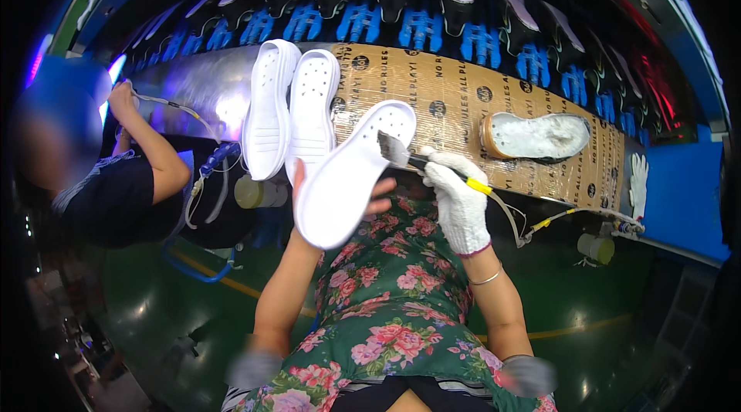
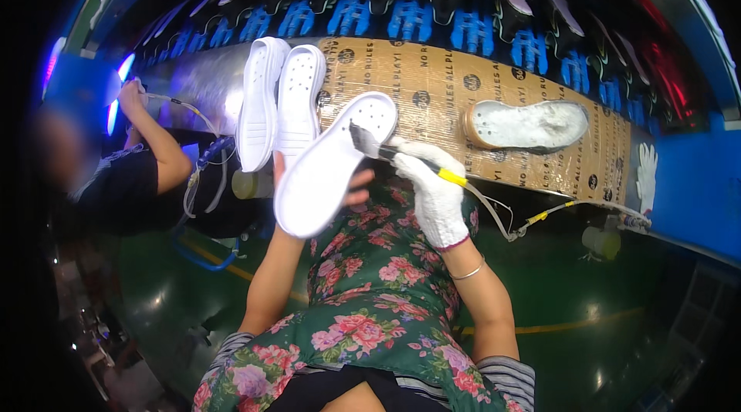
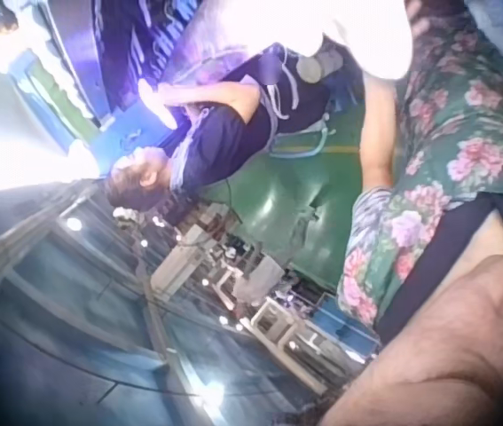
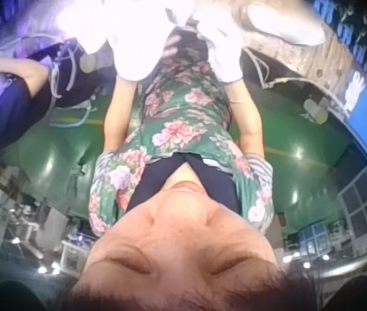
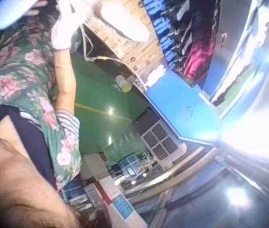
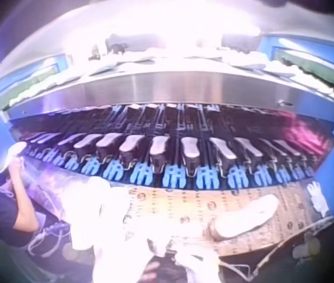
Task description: The person picks white slipper uppers from a conveyor belt and uses a handheld pneumatic tool to trim excess material from the edges and interior surfaces. The person repeatedly rotates the slipper to access different areas and places the finished pieces back on the belt.
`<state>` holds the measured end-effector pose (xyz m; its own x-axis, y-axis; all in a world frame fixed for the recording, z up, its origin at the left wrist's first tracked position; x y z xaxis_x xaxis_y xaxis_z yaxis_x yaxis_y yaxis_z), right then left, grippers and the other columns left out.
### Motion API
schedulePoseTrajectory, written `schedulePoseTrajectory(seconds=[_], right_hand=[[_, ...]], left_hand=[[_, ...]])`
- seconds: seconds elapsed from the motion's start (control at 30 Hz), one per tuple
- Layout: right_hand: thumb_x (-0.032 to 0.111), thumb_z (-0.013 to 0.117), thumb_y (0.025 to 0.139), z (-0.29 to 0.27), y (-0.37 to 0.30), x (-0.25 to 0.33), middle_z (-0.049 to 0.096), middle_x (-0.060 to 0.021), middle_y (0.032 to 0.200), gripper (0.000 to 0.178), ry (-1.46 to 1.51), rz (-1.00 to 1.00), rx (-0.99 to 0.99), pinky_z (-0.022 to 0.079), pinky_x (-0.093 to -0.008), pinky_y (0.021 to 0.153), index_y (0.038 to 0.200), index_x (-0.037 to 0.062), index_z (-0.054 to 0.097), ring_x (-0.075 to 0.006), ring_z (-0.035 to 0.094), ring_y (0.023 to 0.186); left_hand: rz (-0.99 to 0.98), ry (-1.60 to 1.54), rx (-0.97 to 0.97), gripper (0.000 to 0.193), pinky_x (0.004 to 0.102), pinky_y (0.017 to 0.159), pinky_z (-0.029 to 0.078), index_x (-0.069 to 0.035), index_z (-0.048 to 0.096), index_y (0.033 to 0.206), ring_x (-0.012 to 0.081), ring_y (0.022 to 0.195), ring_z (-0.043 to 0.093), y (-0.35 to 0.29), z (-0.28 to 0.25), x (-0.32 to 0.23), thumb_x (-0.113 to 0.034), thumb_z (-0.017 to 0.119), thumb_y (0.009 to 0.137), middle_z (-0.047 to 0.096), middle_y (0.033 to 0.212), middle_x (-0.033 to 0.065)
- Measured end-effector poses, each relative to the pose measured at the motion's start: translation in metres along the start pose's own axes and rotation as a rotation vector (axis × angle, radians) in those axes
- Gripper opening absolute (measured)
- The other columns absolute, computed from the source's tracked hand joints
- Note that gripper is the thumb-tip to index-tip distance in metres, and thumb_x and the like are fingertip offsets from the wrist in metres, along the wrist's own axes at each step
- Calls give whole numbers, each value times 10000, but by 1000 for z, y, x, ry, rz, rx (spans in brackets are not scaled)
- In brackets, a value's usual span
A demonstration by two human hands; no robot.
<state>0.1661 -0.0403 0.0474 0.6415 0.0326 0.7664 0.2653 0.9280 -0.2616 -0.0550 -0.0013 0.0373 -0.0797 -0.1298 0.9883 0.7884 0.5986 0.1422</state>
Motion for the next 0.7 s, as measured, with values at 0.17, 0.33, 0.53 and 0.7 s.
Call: schedulePoseTrajectory(seconds=[0.17, 0.33, 0.53, 0.7], right_hand=[[-9, 793, 897, 34, -12, 32, 791, -117, 1097, 215, -396, -170, 99, 596, -301, 866, 1112, -12, 794, -163, 739, 994], [24, 838, 774, 57, -15, 76, 803, -154, 1100, 238, -915, -769, 386, 605, -369, 839, 1009, 40, 806, -287, 769, 936], [11, 853, 699, 85, -10, 95, 798, -135, 1103, 312, -1129, -1072, 406, 603, -403, 820, 1003, 66, 808, -317, 767, 935], [68, 774, 695, 95, -14, 86, 771, -148, 1134, 367, -1263, -1231, 490, 611, -412, 779, 1062, 57, 780, -320, 762, 939]], left_hand=[[242, 1204, -167, 981, 767, 1189, 310, -23, 264, 1676, 565, 1510, 351, -11, -38, -14, -474, 600, 872, 346, 1668, 302], [193, 1313, -95, 1090, 854, 1141, 265, -123, 293, 1675, 541, 1499, 382, 0, -61, -28, -746, 661, 860, 445, 1624, 231], [164, 1361, -13, 1125, 646, 1232, 352, -206, 227, 1705, 414, 1534, 394, 22, -76, -4, -856, 588, 861, 328, 1717, 159], [491, 1759, -276, 1024, 559, 1216, 425, -169, 351, 1653, 371, 1434, 538, -3, -78, -35, -710, 704, 858, 486, 1614, 166]])
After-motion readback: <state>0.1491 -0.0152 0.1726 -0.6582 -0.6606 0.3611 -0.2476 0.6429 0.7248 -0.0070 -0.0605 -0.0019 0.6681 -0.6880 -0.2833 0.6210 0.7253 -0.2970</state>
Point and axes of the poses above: each hand's wrist, its own y-axis towards the middle knuckle, its own z-axis out of the palm, x = y × z, the point moved 3 cm from there along y, towards the middle knuckle
